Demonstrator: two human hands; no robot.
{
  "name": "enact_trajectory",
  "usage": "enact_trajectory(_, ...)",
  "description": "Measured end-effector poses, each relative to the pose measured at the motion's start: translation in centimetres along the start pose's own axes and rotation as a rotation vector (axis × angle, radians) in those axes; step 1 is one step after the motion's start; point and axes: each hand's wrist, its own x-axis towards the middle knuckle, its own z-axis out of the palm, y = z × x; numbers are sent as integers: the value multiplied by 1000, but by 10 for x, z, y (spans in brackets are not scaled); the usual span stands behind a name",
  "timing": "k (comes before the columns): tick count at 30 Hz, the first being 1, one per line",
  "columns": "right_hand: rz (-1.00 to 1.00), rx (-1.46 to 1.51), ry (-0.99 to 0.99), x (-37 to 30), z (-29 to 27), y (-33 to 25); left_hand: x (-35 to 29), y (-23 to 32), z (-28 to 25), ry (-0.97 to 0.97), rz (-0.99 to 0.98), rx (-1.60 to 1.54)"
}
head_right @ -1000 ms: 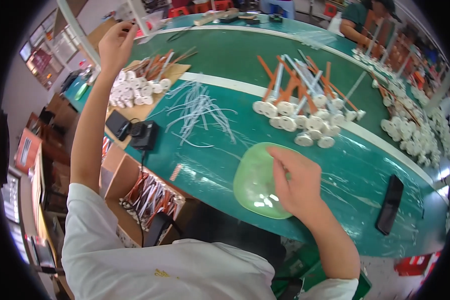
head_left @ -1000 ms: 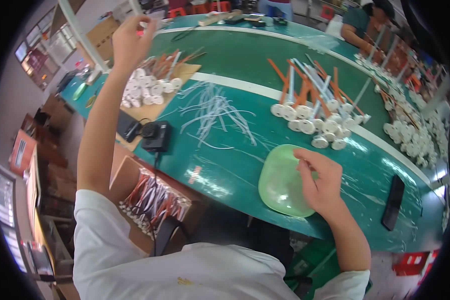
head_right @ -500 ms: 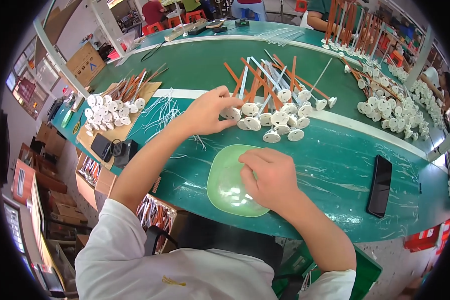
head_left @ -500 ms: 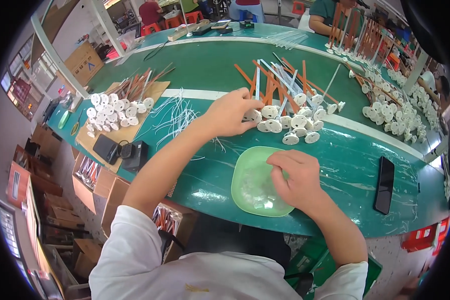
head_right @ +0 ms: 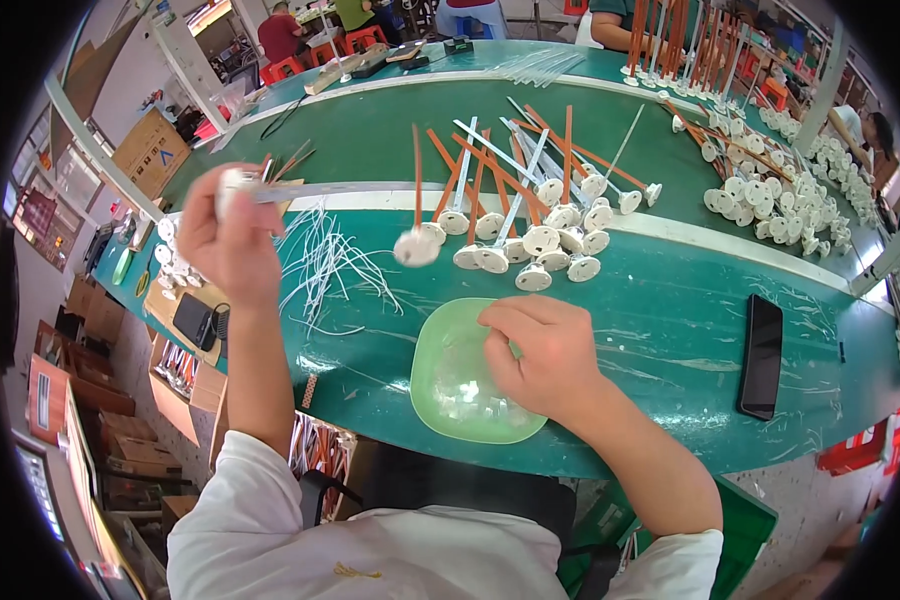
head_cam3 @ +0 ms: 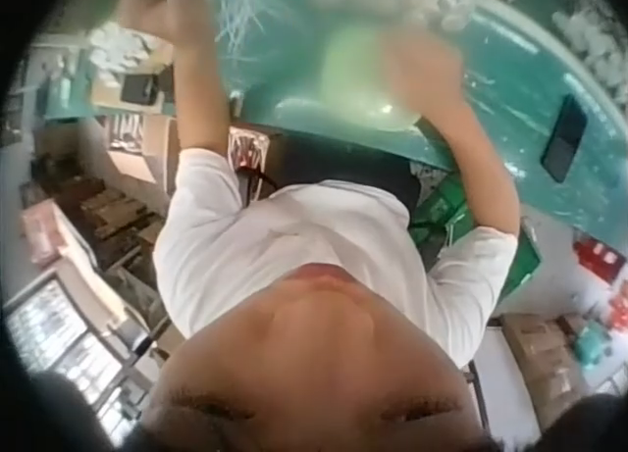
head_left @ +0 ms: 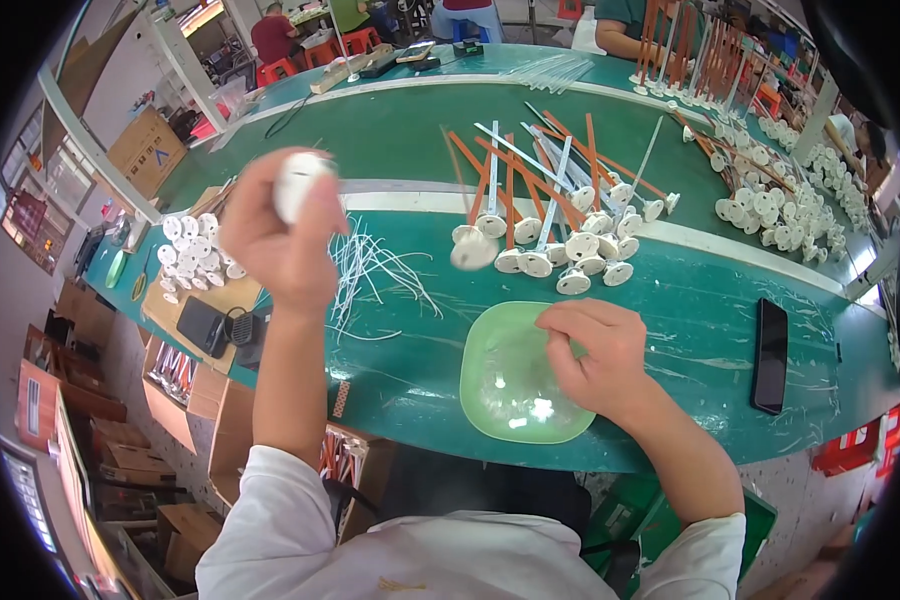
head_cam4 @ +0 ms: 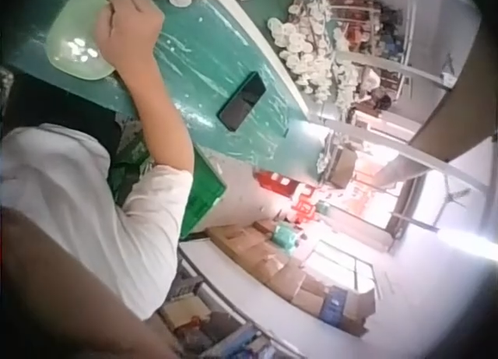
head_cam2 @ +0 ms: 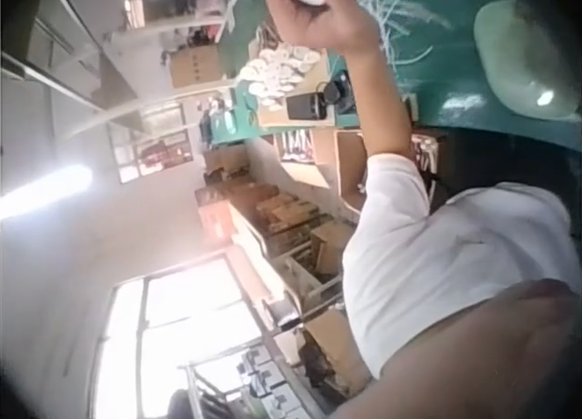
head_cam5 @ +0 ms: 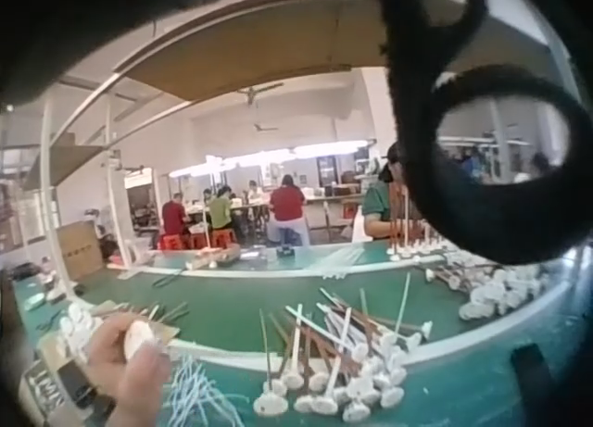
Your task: Assembling small plastic components with LED light strips at a factory workstation.
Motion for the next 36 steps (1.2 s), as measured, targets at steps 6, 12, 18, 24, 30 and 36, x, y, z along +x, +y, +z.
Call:
enact_trajectory(6,-5,-4,5,-1,3,2,-17,-10,26,57,-66,-37)
enact_trajectory(12,47,-9,161,5,2,-8,-77,1,72,-360,-804,-752)
enact_trajectory(18,-68,-38,299,5,-3,-2,-94,20,83,-498,-833,-904)
enact_trajectory(24,51,85,218,1,-2,-1,-87,5,67,-807,-760,-675)
enact_trajectory(30,-182,-15,259,5,-4,4,-101,7,76,-696,-414,-421)
enact_trajectory(36,-270,-153,305,5,-1,0,-93,16,72,-722,-519,-392)
